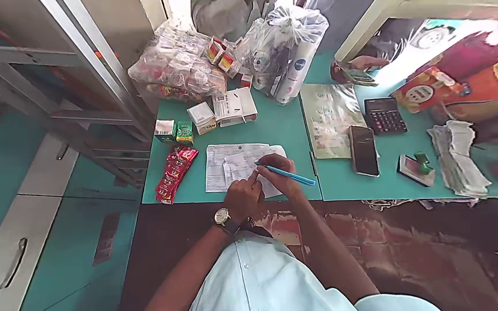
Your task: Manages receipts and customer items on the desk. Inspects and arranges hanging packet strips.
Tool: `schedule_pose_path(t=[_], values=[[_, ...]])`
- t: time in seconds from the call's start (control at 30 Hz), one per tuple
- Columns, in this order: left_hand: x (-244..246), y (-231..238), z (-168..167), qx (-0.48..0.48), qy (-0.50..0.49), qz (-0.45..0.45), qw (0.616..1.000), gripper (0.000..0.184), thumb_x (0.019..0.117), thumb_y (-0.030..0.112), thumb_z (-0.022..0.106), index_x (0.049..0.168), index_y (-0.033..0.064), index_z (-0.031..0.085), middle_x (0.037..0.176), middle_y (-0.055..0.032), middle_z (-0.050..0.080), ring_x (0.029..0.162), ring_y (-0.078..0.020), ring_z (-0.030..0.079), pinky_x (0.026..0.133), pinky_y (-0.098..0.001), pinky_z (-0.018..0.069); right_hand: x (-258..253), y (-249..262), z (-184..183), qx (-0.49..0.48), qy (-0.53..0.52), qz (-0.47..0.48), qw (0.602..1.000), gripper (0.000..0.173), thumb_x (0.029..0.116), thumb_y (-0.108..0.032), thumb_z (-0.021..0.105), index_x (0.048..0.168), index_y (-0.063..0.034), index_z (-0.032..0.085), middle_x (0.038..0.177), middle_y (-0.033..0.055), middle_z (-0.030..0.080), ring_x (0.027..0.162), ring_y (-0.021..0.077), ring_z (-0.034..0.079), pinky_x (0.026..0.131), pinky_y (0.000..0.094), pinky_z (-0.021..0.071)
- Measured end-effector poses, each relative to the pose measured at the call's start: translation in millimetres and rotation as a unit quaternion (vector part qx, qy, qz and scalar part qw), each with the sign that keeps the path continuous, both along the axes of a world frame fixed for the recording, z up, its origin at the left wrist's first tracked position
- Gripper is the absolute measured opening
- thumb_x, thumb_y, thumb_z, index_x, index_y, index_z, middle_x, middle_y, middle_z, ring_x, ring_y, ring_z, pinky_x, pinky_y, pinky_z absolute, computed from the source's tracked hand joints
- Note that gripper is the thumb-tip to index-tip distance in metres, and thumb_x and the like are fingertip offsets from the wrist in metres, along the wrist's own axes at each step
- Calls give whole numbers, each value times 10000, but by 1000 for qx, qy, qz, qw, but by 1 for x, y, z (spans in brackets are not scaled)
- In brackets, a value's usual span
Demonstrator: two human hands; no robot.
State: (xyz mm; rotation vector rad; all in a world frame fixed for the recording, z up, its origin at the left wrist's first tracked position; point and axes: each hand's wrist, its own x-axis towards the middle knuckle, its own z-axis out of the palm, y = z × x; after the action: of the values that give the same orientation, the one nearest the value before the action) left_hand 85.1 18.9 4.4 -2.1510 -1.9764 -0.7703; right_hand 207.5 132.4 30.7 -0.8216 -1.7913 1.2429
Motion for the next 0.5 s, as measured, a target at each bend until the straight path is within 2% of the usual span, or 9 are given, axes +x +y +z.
schedule_pose_path(t=[0.07,0.17,0.23,0.5], values=[[0,-1,-1,6,6,4,1000,224,944,165,572,974,97,784,1270,-88,728,707,-239,716,612,-388,553,-1,5,-7,54,-56,-2,997,107,854,-96,722,918,-19,760,824,9,746,723,4,678,689,191,575],[-1,-1,-12,75,8,22,997,202,912,130,577,864,65,762,1154,-99,767,663,-226,700,597,-359,541,-1,7,-15,95,-67,-10,993,101,850,-113,696,836,-29,749,758,-4,724,668,-28,642,634,156,538],[-1,-2,-15,96,-1,30,995,220,913,129,567,834,49,757,1123,-110,773,659,-222,700,607,-350,542,-1,6,-16,99,-77,-14,992,105,838,-120,692,802,-37,745,740,-10,715,656,-30,631,624,155,525],[0,-1,-15,99,3,36,994,249,911,186,562,786,58,734,1088,-117,778,652,-227,699,594,-356,540,-2,6,-18,129,-105,-7,986,121,842,-141,695,796,-48,756,736,8,716,666,-10,639,635,173,528]])
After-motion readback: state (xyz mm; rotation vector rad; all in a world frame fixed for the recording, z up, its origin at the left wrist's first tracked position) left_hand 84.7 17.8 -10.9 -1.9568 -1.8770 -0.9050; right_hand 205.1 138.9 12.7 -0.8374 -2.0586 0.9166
